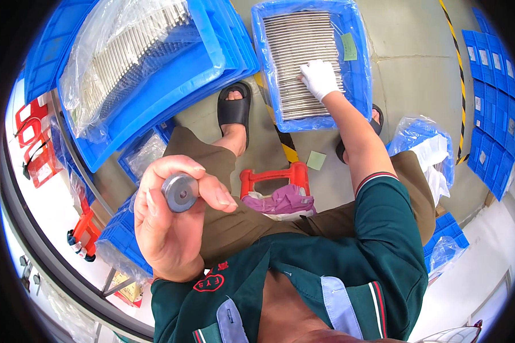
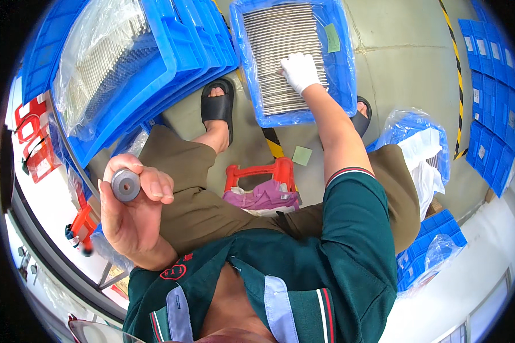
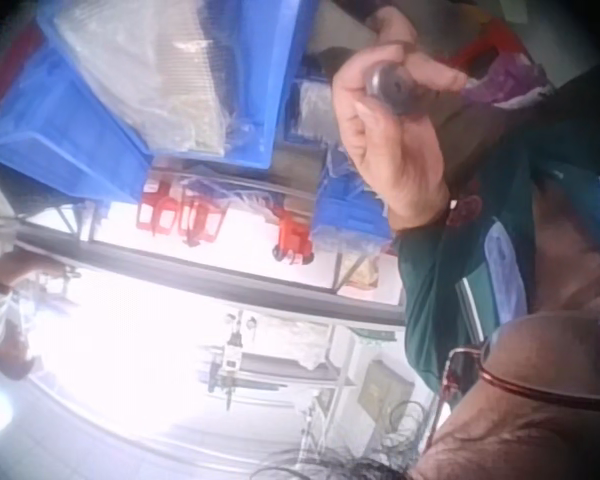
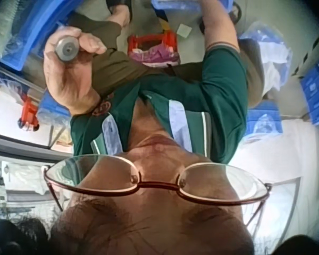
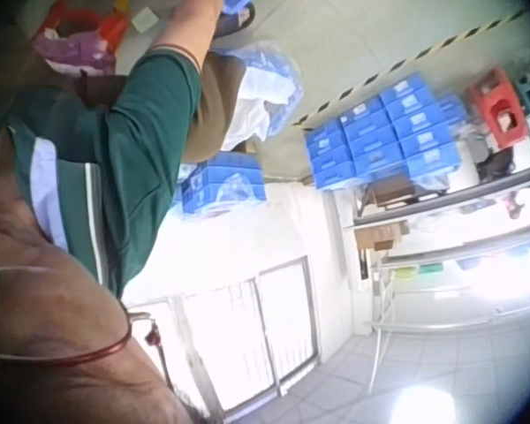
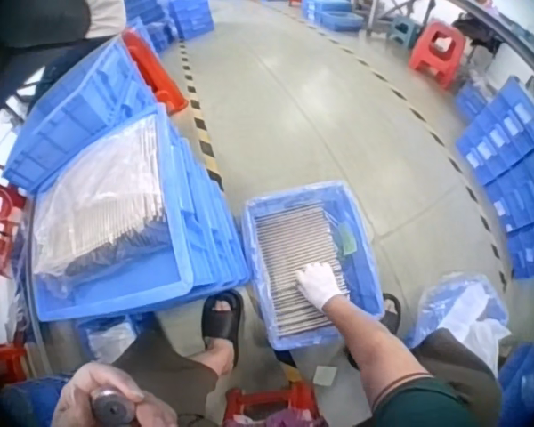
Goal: Inspecting and sorting metal rods or components at a fabrication floor workstation.
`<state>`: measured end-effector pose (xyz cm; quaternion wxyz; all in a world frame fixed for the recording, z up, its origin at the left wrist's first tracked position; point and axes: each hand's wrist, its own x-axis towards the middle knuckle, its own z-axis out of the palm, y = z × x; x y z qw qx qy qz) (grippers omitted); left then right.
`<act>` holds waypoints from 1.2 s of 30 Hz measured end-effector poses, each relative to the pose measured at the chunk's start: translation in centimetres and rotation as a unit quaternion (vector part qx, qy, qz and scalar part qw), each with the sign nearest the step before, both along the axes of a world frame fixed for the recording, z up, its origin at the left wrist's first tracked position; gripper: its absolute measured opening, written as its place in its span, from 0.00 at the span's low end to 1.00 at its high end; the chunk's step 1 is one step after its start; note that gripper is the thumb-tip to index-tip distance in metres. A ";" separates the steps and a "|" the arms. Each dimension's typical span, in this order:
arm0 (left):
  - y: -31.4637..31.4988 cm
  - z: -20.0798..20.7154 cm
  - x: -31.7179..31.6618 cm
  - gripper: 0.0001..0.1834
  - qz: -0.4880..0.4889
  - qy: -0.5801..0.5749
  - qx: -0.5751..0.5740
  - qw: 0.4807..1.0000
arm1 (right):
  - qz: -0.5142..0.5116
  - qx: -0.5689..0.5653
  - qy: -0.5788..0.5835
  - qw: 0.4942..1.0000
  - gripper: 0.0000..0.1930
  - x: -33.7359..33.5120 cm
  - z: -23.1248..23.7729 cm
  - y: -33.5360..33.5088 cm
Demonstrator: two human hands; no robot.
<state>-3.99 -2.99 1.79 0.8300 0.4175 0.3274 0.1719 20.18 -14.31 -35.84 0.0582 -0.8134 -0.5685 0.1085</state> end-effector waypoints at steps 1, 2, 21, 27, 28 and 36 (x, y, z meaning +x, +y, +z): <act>0.0 0.0 -0.1 0.23 -0.003 -0.002 -0.002 1.000 | -0.001 -0.001 0.000 1.000 0.11 -0.4 0.0 0.2; 0.0 0.0 -0.2 0.23 -0.003 -0.002 -0.002 1.000 | -0.015 0.009 0.002 1.000 0.10 -0.8 -0.2 0.2; -0.3 0.1 -1.0 0.26 0.008 0.003 -0.050 0.999 | -0.117 0.060 0.017 0.991 0.08 -5.0 0.4 -0.9; -0.3 0.1 -1.2 0.26 -0.005 -0.005 -0.050 0.999 | -0.128 -0.013 0.018 0.992 0.06 -6.3 0.8 -2.3; -0.3 0.1 -1.2 0.26 -0.004 -0.004 -0.050 0.999 | -0.126 -0.021 0.025 0.991 0.05 -6.5 0.8 -2.4; -0.7 0.1 -1.1 0.24 -0.023 -0.018 -0.038 0.999 | -0.124 -0.034 0.038 0.991 0.06 -8.0 1.4 -2.6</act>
